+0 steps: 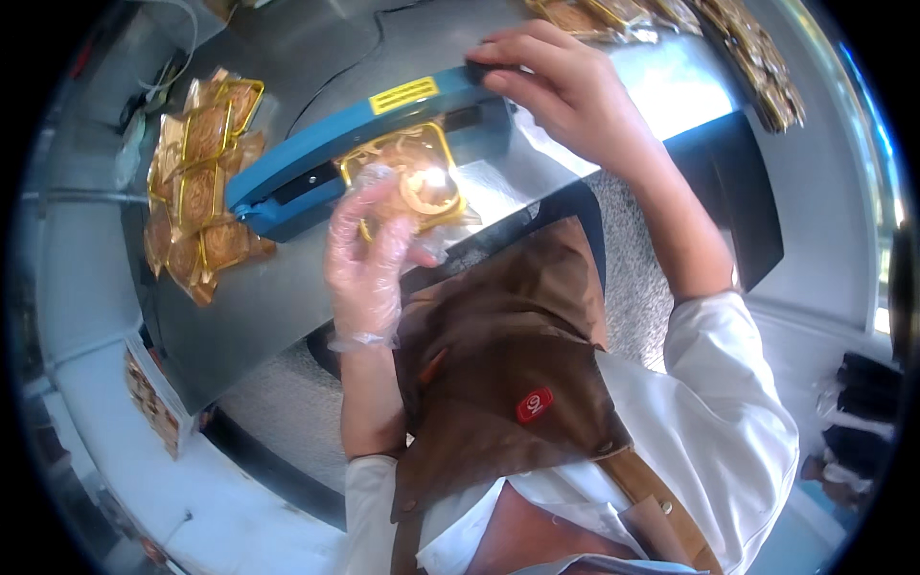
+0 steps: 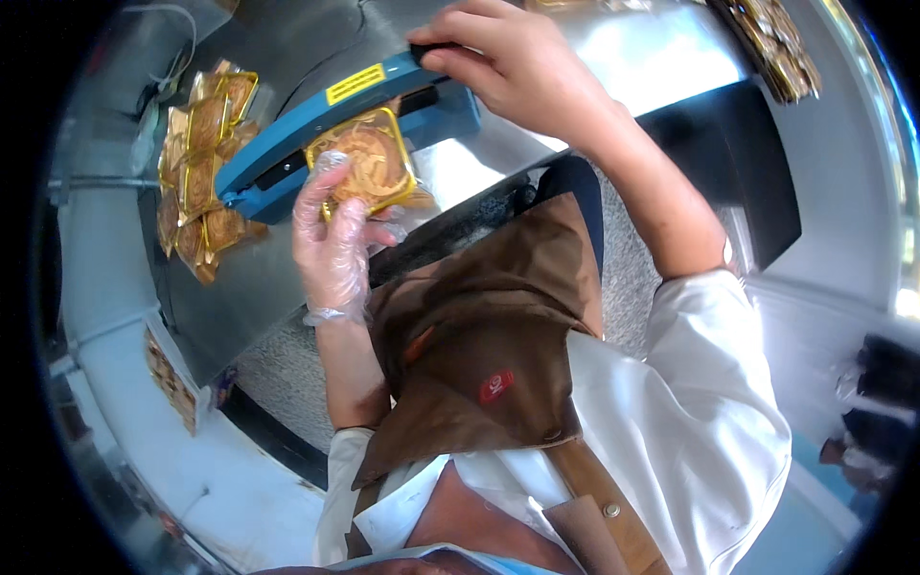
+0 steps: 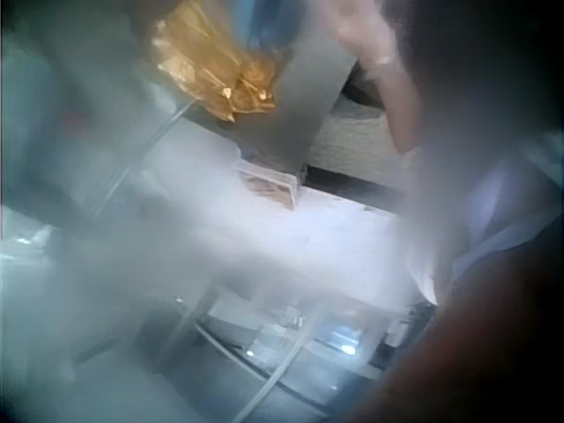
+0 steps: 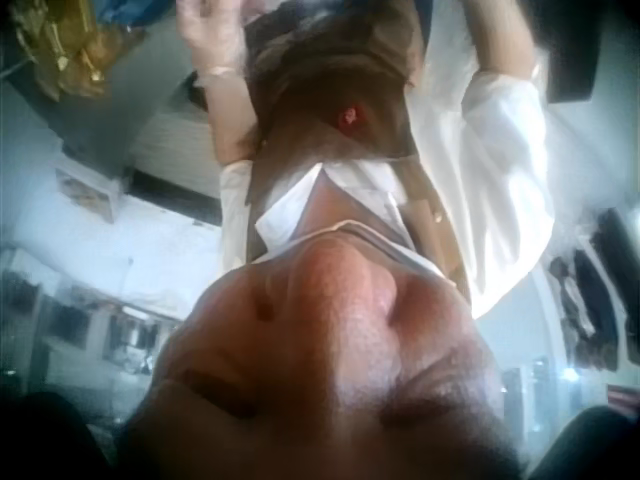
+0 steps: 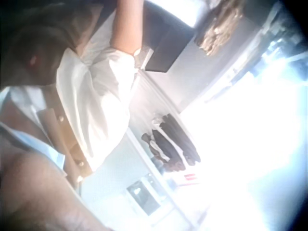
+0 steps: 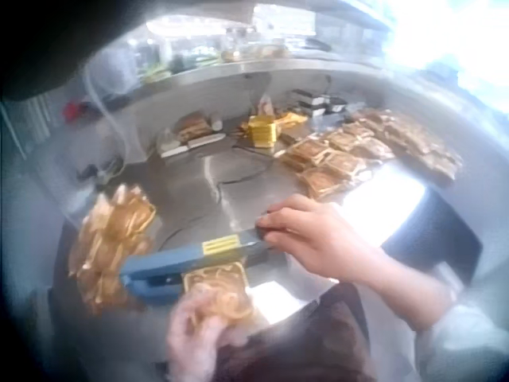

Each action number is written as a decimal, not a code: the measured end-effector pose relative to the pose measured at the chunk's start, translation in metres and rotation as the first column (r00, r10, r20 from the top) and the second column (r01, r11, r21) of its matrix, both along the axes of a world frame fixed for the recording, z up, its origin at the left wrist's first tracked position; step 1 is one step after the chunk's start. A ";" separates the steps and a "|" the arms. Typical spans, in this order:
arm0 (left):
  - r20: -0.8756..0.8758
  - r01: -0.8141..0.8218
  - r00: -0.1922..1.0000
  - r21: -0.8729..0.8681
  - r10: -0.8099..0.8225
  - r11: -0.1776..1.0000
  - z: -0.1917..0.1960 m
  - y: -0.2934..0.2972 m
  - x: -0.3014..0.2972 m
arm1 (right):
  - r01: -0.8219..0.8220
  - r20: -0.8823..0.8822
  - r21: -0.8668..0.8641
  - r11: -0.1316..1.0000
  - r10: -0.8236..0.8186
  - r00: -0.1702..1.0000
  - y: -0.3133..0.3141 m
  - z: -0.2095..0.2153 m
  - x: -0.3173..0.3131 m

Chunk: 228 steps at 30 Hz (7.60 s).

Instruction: The person repeatedly places small transparent packages containing food onto a heat sealer, presses the handle to seal them, and sets the sealed packages aside on the table. The process is repeated for multiple units throughout the clip.

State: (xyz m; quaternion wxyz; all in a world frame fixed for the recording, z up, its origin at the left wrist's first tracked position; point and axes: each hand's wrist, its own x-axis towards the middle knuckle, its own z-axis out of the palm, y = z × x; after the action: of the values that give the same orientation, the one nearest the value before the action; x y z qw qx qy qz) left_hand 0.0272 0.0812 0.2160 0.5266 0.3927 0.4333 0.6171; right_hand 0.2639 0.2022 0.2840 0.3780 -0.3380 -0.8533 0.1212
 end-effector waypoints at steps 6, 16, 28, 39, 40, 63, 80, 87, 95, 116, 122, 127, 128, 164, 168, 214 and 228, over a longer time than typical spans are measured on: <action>0.045 0.042 0.998 -0.054 -0.039 0.998 0.005 0.003 -0.003 | 0.036 -0.014 -0.115 0.993 -0.037 0.999 -0.008 0.016 0.007; 0.061 0.064 0.996 0.005 -0.064 0.998 -0.002 0.003 -0.007 | -0.024 -0.125 0.025 0.999 0.027 0.992 0.010 0.006 -0.009; -0.017 0.170 0.985 -0.018 -0.171 0.985 -0.009 -0.036 0.026 | -0.207 -0.310 -0.857 0.471 -0.152 0.938 -0.112 -0.036 0.031; -0.084 0.340 0.936 -0.020 -0.341 0.940 -0.011 -0.017 0.094 | -0.249 -0.522 -0.845 0.474 -0.625 0.580 -0.096 -0.081 0.116; -0.094 0.343 0.934 -0.034 -0.345 0.939 -0.013 -0.015 0.091 | -0.191 -0.515 -0.845 0.499 -0.664 0.543 -0.083 -0.079 0.133; -0.087 0.236 0.966 -0.075 -0.242 0.969 -0.026 -0.037 0.025 | 0.482 -0.285 -0.638 0.600 -0.766 0.577 0.023 -0.095 0.230; -0.715 -0.570 0.433 0.255 0.549 0.781 0.028 0.012 -0.200 | -0.100 -0.198 -0.633 0.768 -0.035 0.980 -0.081 -0.034 -0.019; -0.981 -0.435 0.082 0.125 0.177 0.892 0.045 0.061 -0.247 | -0.308 -0.186 -0.719 0.624 0.254 0.949 -0.124 -0.033 -0.115; -0.996 -0.399 0.044 0.048 0.071 0.916 0.041 0.060 -0.244 | -0.469 -0.474 -0.751 0.465 0.114 0.873 -0.100 -0.029 -0.260; -0.947 -0.223 0.234 0.170 0.221 0.960 0.034 0.052 -0.261 | -0.544 -0.676 -0.735 0.405 -0.380 0.631 -0.052 -0.067 -0.342; -0.832 -0.288 0.500 0.101 0.239 0.952 0.004 0.024 -0.288 | -0.118 -0.508 -0.213 0.970 -0.007 0.861 -0.069 -0.080 -0.350; -0.829 -0.265 0.437 0.252 0.349 0.931 0.012 -0.010 -0.260 | -0.134 -0.333 -0.181 0.974 0.068 0.941 -0.098 -0.055 -0.328; -0.779 -0.247 0.522 0.251 0.347 0.936 0.002 -0.007 -0.265 | -0.127 -0.307 -0.140 0.982 0.079 0.949 -0.100 -0.049 -0.325; 0.171 0.382 0.908 0.040 -0.383 0.923 -0.034 -0.130 -0.079 | -0.540 0.065 -0.121 0.833 0.549 0.833 -0.147 0.004 -0.064; 0.220 0.385 0.898 0.023 -0.380 0.923 -0.024 -0.128 -0.042 | -0.515 0.024 -0.171 0.840 0.526 0.850 -0.144 -0.005 -0.053; 0.233 0.137 0.966 -0.104 -0.110 0.985 -0.031 -0.098 -0.009 | -0.339 -0.521 -0.790 0.512 -0.266 0.811 -0.151 -0.085 -0.059; 0.044 0.148 0.988 0.002 -0.148 0.989 0.009 -0.027 -0.017 | -0.248 -0.606 -0.690 0.680 -0.356 0.711 -0.089 -0.037 -0.075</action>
State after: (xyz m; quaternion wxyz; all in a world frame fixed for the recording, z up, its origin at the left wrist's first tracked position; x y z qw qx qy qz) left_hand 0.0100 0.0546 0.2254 0.5806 0.4095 0.3917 0.5847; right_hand 0.1892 0.1133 0.2469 0.5077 -0.4144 -0.5099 0.5573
